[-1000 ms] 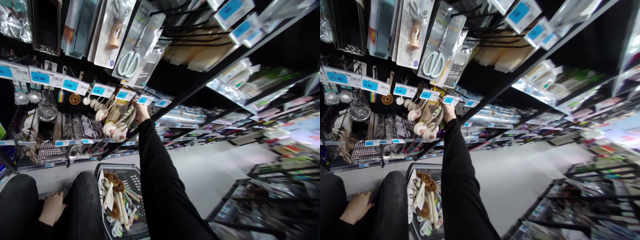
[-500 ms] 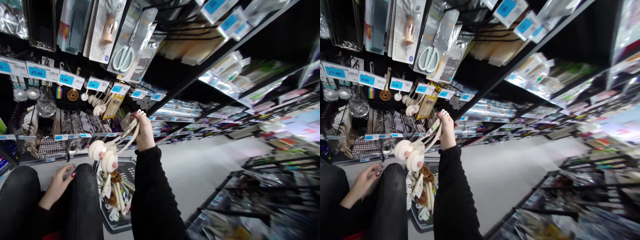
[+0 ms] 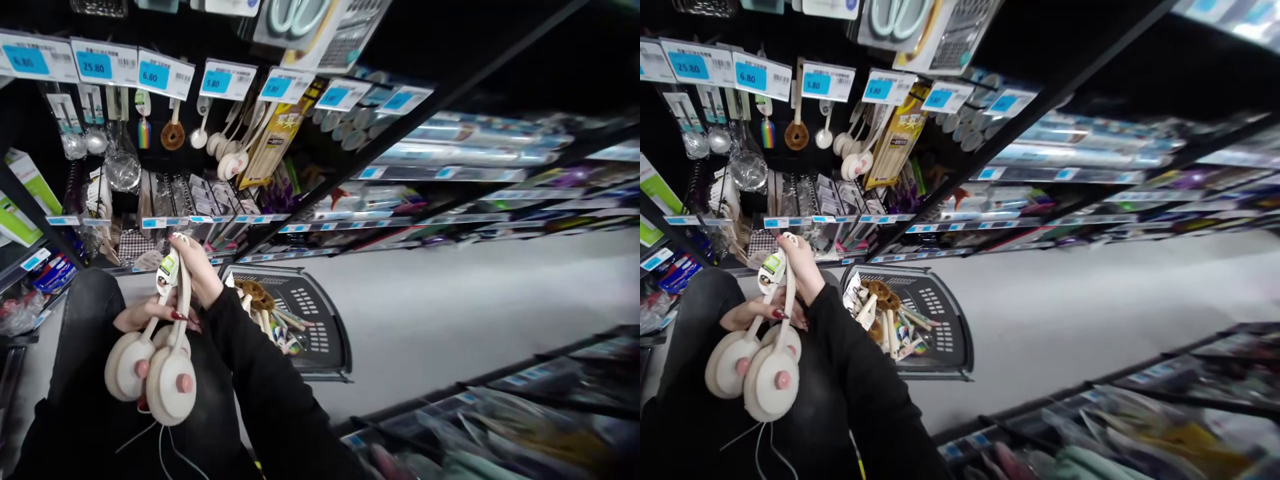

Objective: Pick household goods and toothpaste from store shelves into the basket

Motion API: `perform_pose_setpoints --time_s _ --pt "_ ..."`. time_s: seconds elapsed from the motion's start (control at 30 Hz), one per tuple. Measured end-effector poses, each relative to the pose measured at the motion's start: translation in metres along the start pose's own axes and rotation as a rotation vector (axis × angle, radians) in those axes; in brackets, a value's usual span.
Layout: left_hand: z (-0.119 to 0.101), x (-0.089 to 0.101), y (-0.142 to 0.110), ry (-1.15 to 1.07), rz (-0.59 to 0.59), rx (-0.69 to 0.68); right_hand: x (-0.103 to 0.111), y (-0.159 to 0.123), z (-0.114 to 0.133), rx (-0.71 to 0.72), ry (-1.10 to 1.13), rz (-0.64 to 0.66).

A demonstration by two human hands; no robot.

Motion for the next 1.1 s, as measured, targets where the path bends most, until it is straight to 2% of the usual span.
perform_pose_setpoints --time_s 0.1,0.17,0.27,0.33,0.4,0.53,0.7,0.8,0.9,0.97,1.03,1.1 --pt "0.023 0.003 0.013 -0.234 -0.010 -0.045 0.021 0.012 -0.019 0.035 -0.128 -0.085" --pt "0.033 0.004 0.021 -0.305 -0.061 -0.088 0.041 0.015 -0.028 0.121 -0.280 -0.159" --pt "0.038 -0.001 0.029 -0.363 -0.015 -0.097 0.068 0.013 -0.041 0.248 -0.436 -0.291" --pt "0.038 -0.003 0.032 -0.384 0.018 -0.067 0.079 0.009 -0.049 0.256 -0.473 -0.339" --pt "0.038 -0.003 0.034 -0.420 0.011 -0.061 0.085 0.007 -0.054 0.211 -0.453 -0.330" --pt "0.039 0.007 0.036 -0.502 -0.049 -0.119 0.091 0.003 -0.052 0.108 -0.258 -0.258" --pt "0.043 0.017 0.038 -0.547 -0.078 -0.160 0.094 -0.006 -0.035 0.117 -0.036 -0.112" --pt "0.047 0.013 0.041 -0.538 -0.027 -0.135 0.090 -0.008 -0.020 0.166 0.090 -0.037" --pt "0.050 0.008 0.044 -0.536 0.059 -0.186 0.085 -0.004 -0.009 0.230 0.172 -0.005" --pt "0.052 0.004 0.044 -0.545 0.168 -0.199 0.083 0.001 -0.006 0.272 0.225 -0.009" --pt "0.054 0.001 0.043 -0.561 0.306 -0.160 0.082 0.007 -0.007 0.315 0.252 -0.036" --pt "0.056 -0.002 0.041 -0.571 0.393 -0.127 0.082 0.011 -0.008 0.362 0.257 -0.068"
Point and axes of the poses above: each hand's wrist, its own y-axis towards the middle knuckle, its own x-axis out of the back of the hand, z = x × y, the point moved 1 cm from there along y, towards the middle knuckle, and after that the axes turned 1 degree about -x, right-handed, at the moved point
